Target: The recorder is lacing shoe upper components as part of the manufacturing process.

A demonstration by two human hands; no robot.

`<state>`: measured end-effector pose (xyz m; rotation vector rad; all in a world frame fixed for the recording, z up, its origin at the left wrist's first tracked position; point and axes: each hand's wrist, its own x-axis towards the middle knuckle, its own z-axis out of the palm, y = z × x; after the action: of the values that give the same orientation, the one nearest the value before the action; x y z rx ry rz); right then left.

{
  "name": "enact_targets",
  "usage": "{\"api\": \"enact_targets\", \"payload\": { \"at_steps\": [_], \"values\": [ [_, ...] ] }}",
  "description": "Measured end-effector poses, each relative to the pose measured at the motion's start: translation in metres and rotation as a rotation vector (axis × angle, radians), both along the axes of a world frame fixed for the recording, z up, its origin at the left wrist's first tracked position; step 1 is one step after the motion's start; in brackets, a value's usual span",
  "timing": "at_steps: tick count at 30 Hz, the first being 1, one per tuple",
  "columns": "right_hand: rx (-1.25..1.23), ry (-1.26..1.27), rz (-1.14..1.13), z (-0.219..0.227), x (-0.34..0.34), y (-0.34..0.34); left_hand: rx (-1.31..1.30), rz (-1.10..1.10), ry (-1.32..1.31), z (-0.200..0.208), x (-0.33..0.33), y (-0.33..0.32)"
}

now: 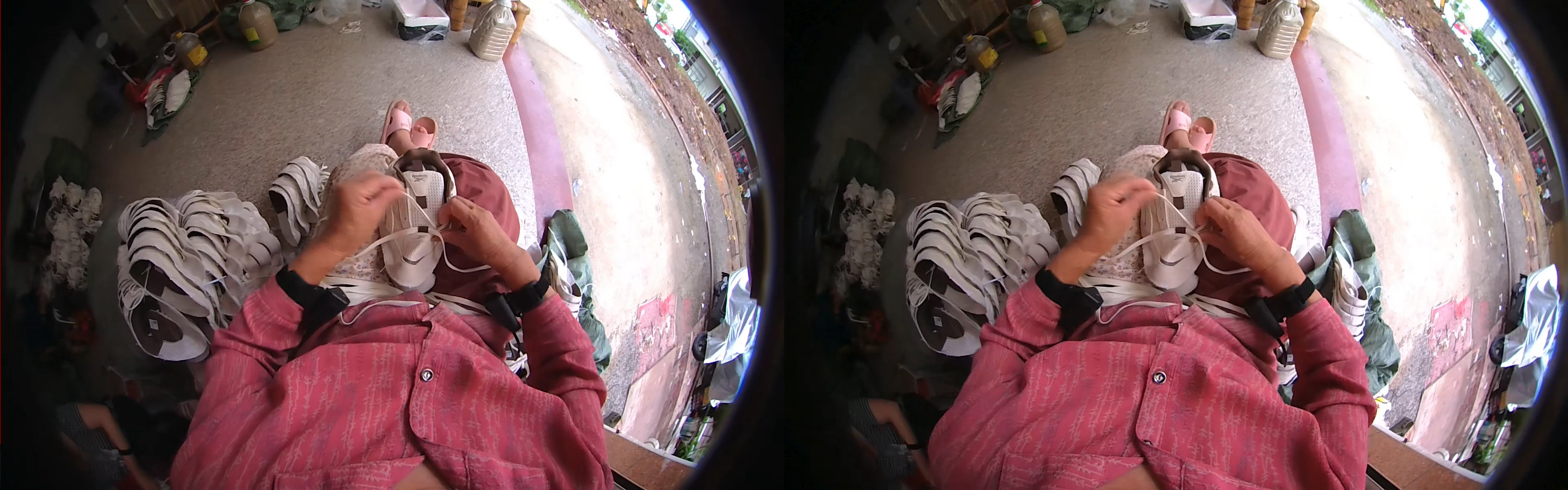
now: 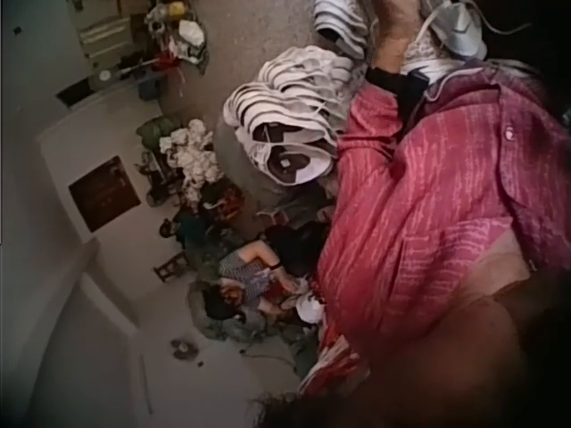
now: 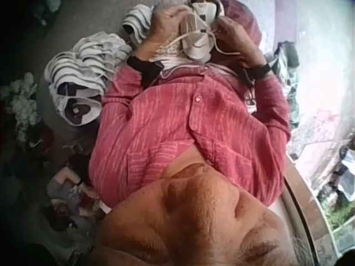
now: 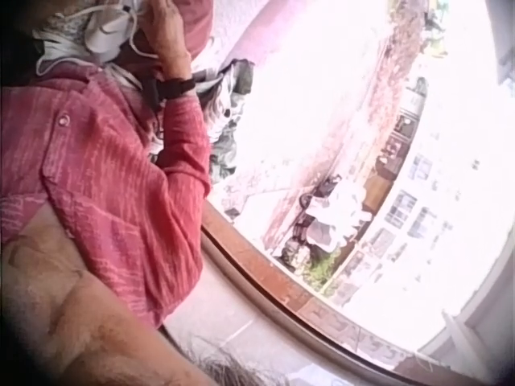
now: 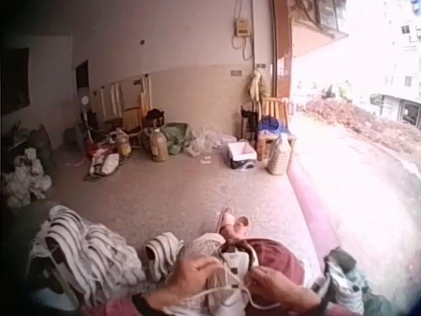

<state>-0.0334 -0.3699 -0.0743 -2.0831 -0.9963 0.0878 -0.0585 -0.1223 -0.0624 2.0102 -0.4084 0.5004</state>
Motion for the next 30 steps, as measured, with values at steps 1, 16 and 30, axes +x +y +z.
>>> {"api": "enact_targets", "payload": {
  "at_steps": [1, 16, 30],
  "values": [
    [0.002, 0.001, 0.000, -0.002, 0.001, 0.000, 0.002, 0.000, 0.001, -0.005, -0.003, 0.008],
    [-0.203, -0.184, -0.126, 0.016, -0.027, 0.031, -0.354, -0.305, 0.833, -0.054, -0.041, 0.018],
    [0.355, 0.481, -0.179, -0.011, -0.032, 0.020, 0.204, -0.152, -0.080, -0.022, -0.048, 0.001]
  ]
}}
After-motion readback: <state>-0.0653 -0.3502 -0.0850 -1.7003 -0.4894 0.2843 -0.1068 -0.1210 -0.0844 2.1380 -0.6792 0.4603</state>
